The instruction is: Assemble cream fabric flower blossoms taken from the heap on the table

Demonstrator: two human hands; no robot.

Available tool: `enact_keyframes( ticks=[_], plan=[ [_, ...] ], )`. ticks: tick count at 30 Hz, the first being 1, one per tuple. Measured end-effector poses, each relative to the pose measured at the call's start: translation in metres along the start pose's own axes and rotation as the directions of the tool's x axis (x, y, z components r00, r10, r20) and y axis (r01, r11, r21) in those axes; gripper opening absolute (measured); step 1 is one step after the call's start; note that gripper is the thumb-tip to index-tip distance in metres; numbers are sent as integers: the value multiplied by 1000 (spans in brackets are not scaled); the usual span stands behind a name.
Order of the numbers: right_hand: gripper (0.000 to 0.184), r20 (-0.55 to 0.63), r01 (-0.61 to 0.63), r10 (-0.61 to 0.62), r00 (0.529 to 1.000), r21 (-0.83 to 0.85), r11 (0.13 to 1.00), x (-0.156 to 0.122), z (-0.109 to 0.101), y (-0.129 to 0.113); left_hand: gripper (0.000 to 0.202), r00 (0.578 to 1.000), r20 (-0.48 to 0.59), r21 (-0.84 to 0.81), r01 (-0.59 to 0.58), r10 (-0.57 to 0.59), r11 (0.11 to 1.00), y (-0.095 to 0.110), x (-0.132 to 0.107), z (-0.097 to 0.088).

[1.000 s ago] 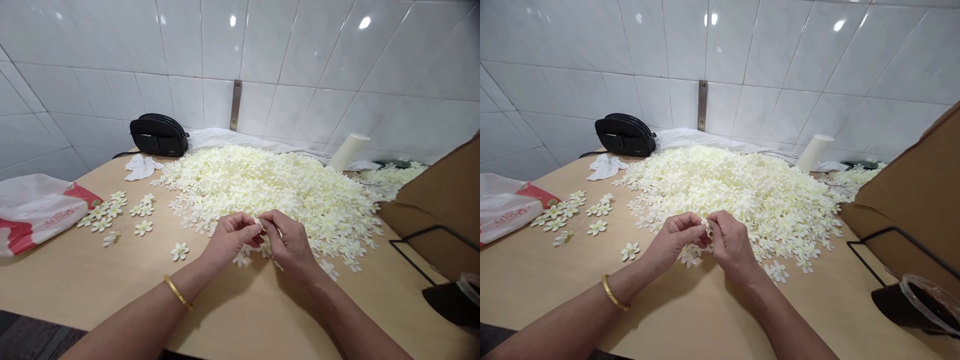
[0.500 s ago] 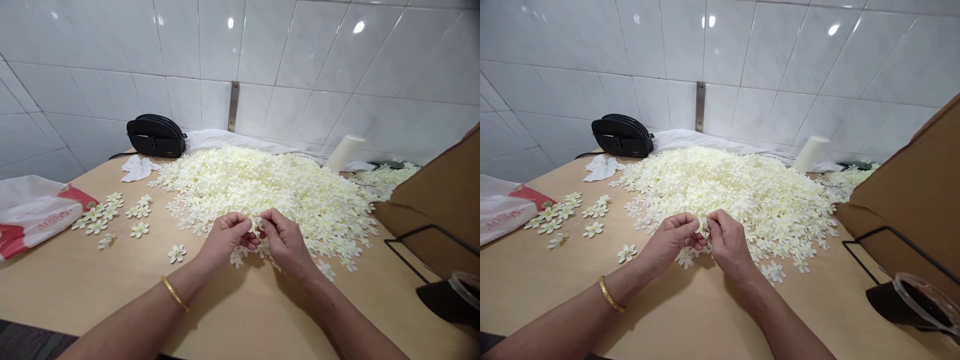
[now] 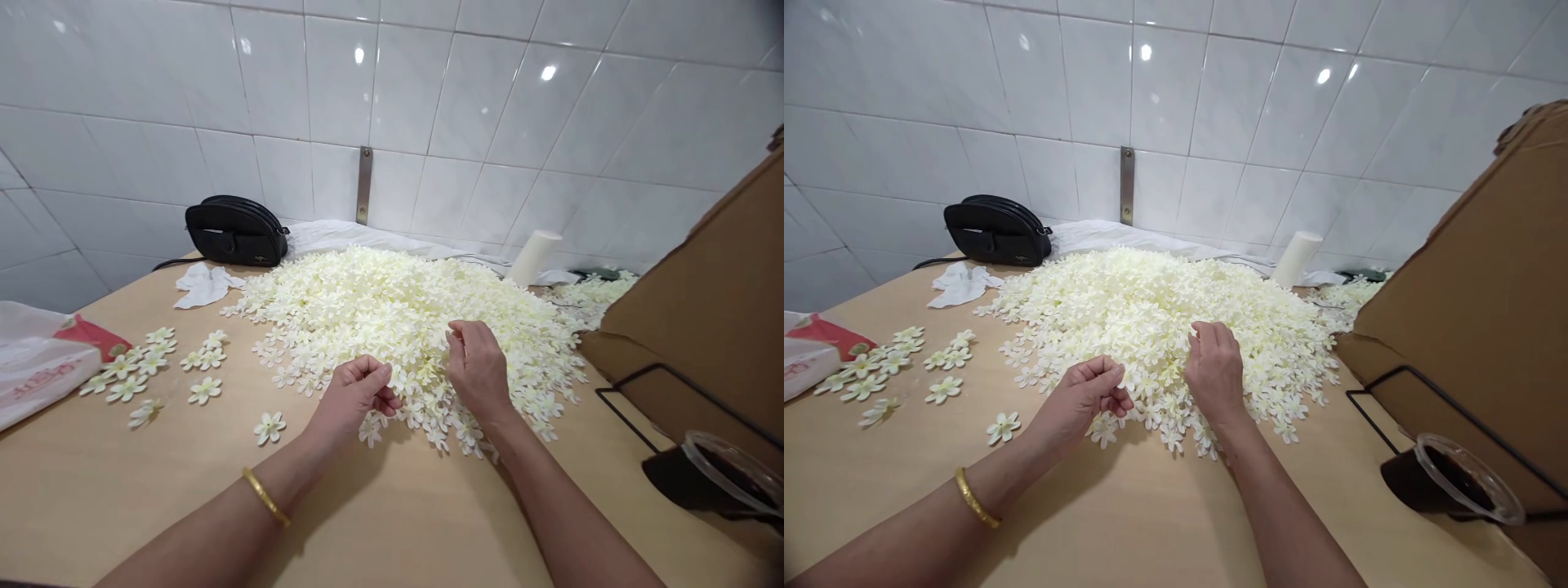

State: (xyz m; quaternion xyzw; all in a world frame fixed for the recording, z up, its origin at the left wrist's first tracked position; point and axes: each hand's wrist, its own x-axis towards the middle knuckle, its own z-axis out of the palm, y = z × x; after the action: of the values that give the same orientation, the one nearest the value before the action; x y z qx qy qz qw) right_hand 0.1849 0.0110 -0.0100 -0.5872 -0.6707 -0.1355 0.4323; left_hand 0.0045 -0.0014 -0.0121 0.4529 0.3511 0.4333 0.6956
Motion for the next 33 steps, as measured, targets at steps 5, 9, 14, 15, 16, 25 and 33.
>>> enact_keyframes(
  ticks=[5, 9, 14, 15, 16, 25, 33],
  plan=[
    [13, 130, 57, -112, 985, 366, 929, -11, -13, -43, 26, 997, -67, 107, -31, 39, 994, 2, -1, 1],
    [14, 290, 76, -251, 924, 503, 861, -18, -12, -56, 28, 992, -64, 147, -96, 107, 984, 2, -1, 1],
    [17, 332, 54, -233, 914, 471, 880, -22, -4, -51, 28, 996, -5, 71, -92, 93, 993, 3, -2, 0],
    [17, 329, 63, -227, 917, 443, 894, -22, -4, -50, 27, 996, 19, 44, -88, 87, 995, 3, -2, 0],
    [18, 326, 71, -219, 920, 410, 909, -23, -4, -50, 25, 996, 39, 21, -84, 83, 996, 2, -2, -1],
    [16, 389, -164, -28, 921, 451, 877, -21, -10, -55, 11, 995, 79, -112, -51, 60, 992, 3, -1, -2],
    [14, 389, -260, 63, 919, 476, 840, -19, -10, -54, 15, 999, 35, -170, 1, 5, 985, 4, 0, -2]
  ],
)
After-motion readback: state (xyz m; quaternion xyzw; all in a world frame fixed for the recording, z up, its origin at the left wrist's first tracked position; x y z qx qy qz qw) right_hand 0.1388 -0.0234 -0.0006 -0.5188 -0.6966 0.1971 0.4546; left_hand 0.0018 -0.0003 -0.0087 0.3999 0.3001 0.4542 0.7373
